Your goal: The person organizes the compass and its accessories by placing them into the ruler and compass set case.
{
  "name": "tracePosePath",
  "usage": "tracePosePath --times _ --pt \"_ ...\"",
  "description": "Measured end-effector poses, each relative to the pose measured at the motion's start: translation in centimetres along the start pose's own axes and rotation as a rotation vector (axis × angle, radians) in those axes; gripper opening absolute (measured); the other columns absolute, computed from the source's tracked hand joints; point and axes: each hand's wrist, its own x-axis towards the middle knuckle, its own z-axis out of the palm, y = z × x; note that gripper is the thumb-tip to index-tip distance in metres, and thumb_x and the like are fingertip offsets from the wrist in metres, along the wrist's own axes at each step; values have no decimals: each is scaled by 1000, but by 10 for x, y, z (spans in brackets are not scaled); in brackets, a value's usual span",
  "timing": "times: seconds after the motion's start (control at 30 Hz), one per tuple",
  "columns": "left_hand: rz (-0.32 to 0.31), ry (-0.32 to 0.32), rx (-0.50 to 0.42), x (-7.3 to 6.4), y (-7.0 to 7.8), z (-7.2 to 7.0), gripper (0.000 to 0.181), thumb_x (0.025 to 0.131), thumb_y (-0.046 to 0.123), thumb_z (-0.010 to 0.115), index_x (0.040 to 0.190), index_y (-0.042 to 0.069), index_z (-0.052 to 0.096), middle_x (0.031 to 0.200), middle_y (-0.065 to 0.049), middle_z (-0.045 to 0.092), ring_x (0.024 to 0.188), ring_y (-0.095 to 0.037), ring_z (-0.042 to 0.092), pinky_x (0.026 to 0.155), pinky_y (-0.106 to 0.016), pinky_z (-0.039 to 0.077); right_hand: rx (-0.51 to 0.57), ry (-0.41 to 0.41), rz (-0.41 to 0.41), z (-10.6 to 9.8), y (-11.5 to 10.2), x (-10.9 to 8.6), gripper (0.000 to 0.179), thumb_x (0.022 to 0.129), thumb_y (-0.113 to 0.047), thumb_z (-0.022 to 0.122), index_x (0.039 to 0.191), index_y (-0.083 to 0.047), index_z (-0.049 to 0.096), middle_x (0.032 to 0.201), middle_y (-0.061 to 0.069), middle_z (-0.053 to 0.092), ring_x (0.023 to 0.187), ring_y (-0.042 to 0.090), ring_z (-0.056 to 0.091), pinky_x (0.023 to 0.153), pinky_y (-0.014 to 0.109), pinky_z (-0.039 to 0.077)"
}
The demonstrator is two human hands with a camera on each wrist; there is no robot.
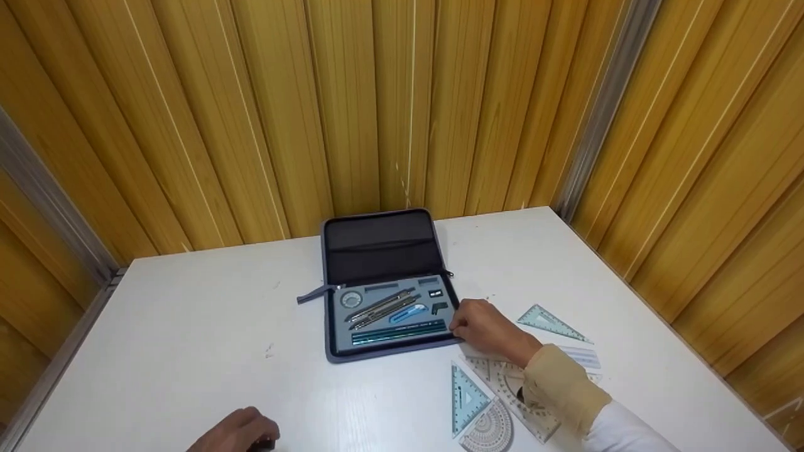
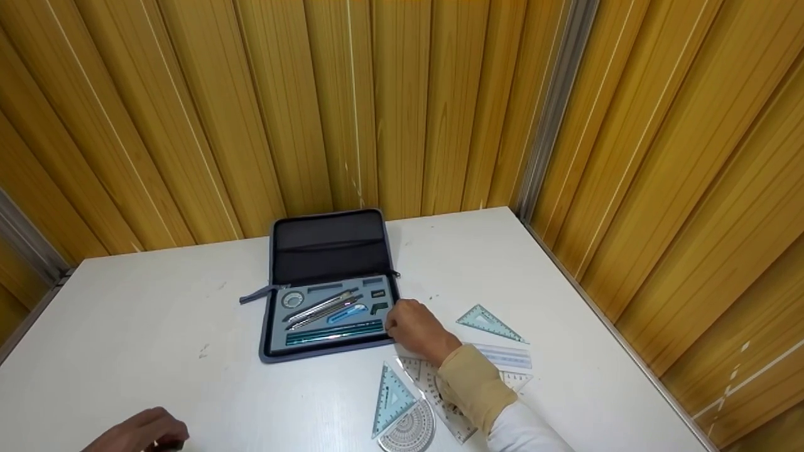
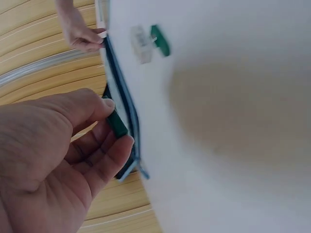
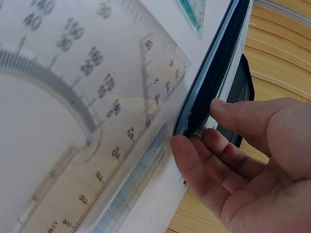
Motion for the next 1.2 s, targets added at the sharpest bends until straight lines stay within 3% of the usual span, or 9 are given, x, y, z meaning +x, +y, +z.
tracePosePath --times 0.03,0.07,0.17,0.4,0.67,0.93,1.2 --pt "-25 -48 0 7 1 -9 20 92 32 80 92 13 71 84 11 53 72 2 52 61 -25 53 2 -1 9 0 0 0 13 88 7 71 94 0 80 92 4 68 90 18 65 81 39 58" --pt "-9 -59 3 13 2 -17 14 90 20 81 95 13 70 86 10 54 75 0 53 64 -25 55 -1 0 14 0 0 0 13 88 7 71 94 0 80 92 4 68 90 18 65 81 39 58" --pt "8 -18 51 28 14 -31 26 82 -2 82 97 15 70 90 8 55 75 -2 54 67 -24 56 -7 -2 39 2 0 1 13 87 5 72 95 -1 80 93 4 69 90 18 65 83 39 58" --pt "80 96 147 58 38 -45 30 78 -6 85 98 15 72 92 7 60 78 -5 61 70 -18 56 -11 -14 68 0 -1 1 14 88 4 72 96 -3 81 96 3 69 94 19 66 87 40 57" --pt "61 137 5 98 45 -47 25 83 -10 78 99 9 73 93 3 63 80 -10 67 71 -23 58 -2 -22 97 -2 -1 -2 14 90 2 71 99 -4 81 100 3 69 97 18 65 89 39 57" --pt "88 158 -9 132 40 -44 19 85 -10 76 97 5 73 94 -2 63 81 -14 61 70 -25 58 -7 -26 77 -2 -2 0 13 90 2 72 99 -3 81 95 1 68 95 17 64 89 40 57" --pt "68 143 -6 164 31 -41 20 87 -6 78 105 4 74 97 -5 65 83 -15 61 75 -26 58 9 -35 95 0 -3 1 14 90 3 72 99 -4 81 97 1 68 96 17 65 88 39 57"
